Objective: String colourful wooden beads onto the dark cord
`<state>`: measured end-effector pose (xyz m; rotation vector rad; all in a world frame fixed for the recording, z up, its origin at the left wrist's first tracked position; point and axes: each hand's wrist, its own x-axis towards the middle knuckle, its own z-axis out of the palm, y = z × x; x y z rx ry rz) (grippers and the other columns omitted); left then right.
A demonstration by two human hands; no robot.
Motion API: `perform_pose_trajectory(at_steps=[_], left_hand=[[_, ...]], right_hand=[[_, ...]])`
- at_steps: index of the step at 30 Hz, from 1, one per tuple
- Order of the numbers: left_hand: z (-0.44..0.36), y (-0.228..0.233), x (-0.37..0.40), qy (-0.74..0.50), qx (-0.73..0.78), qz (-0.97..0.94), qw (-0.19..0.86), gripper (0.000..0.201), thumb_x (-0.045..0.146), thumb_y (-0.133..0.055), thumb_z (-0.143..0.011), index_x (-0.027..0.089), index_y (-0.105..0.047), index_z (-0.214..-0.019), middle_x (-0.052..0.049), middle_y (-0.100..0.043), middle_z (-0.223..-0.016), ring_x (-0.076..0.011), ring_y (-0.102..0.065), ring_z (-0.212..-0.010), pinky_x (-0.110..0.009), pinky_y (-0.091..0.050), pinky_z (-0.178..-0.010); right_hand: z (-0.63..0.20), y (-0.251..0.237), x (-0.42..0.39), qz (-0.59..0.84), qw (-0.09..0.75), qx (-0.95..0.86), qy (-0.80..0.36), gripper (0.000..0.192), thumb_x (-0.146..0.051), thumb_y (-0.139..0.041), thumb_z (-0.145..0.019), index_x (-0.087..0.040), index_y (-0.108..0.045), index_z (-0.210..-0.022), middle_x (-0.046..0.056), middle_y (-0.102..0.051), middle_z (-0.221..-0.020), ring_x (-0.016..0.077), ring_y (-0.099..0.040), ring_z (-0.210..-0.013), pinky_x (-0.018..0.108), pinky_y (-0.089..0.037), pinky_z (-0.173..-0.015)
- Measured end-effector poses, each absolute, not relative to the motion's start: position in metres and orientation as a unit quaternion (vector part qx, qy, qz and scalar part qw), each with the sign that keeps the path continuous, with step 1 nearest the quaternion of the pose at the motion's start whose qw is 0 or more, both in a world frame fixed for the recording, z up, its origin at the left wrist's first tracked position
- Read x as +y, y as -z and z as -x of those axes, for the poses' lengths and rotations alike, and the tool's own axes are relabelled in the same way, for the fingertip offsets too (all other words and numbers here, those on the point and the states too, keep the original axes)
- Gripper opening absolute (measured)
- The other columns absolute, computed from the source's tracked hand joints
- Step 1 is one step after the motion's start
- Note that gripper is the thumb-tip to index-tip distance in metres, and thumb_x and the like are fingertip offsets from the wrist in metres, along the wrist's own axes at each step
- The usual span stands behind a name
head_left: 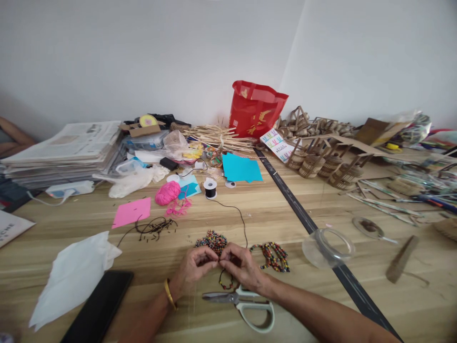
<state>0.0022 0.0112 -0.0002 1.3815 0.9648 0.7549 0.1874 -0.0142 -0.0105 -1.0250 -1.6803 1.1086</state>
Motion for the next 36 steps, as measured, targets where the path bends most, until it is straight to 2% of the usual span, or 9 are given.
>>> perform_pose_trajectory(at_steps=[16,24,36], left_hand=[[-0.0029,-0.0051,0.0103,-0.324,0.414,-0.608,0.595,0.015,0.026,-0.074,-0.065,0.015,-0.066,-0.07,-0.002,-0.068,-0.068,-0.0161,-0.061,-0.067,-0.026,-0.049,-0.067],[-0.0025,-0.0041,0.0103,-0.324,0.426,-0.597,0.598,0.015,0.025,-0.075,-0.064,0.015,-0.066,-0.07,-0.002,-0.068,-0.069,-0.0163,-0.062,-0.068,-0.026,-0.048,-0.068],[-0.0033,-0.0049,0.0098,-0.327,0.42,-0.591,0.606,0.013,0.022,-0.074,-0.063,0.014,-0.066,-0.069,-0.001,-0.067,-0.067,-0.0153,-0.061,-0.066,-0.025,-0.047,-0.065]], right_hand=[[-0.188,0.0108,-0.0132,0.398,0.423,-0.695,-0.423,0.012,-0.025,-0.06,-0.084,-0.016,-0.063,-0.076,-0.001,-0.055,-0.068,0.0123,-0.051,-0.064,0.022,-0.04,-0.059],[-0.1867,0.0122,-0.0141,0.414,0.424,-0.668,-0.45,0.008,-0.024,-0.061,-0.082,-0.017,-0.058,-0.078,-0.003,-0.053,-0.066,0.0095,-0.046,-0.059,0.019,-0.037,-0.054],[-0.1869,0.0097,-0.0138,0.404,0.423,-0.682,-0.438,0.006,-0.018,-0.058,-0.081,-0.016,-0.06,-0.076,-0.002,-0.054,-0.067,0.0113,-0.05,-0.063,0.021,-0.039,-0.059]])
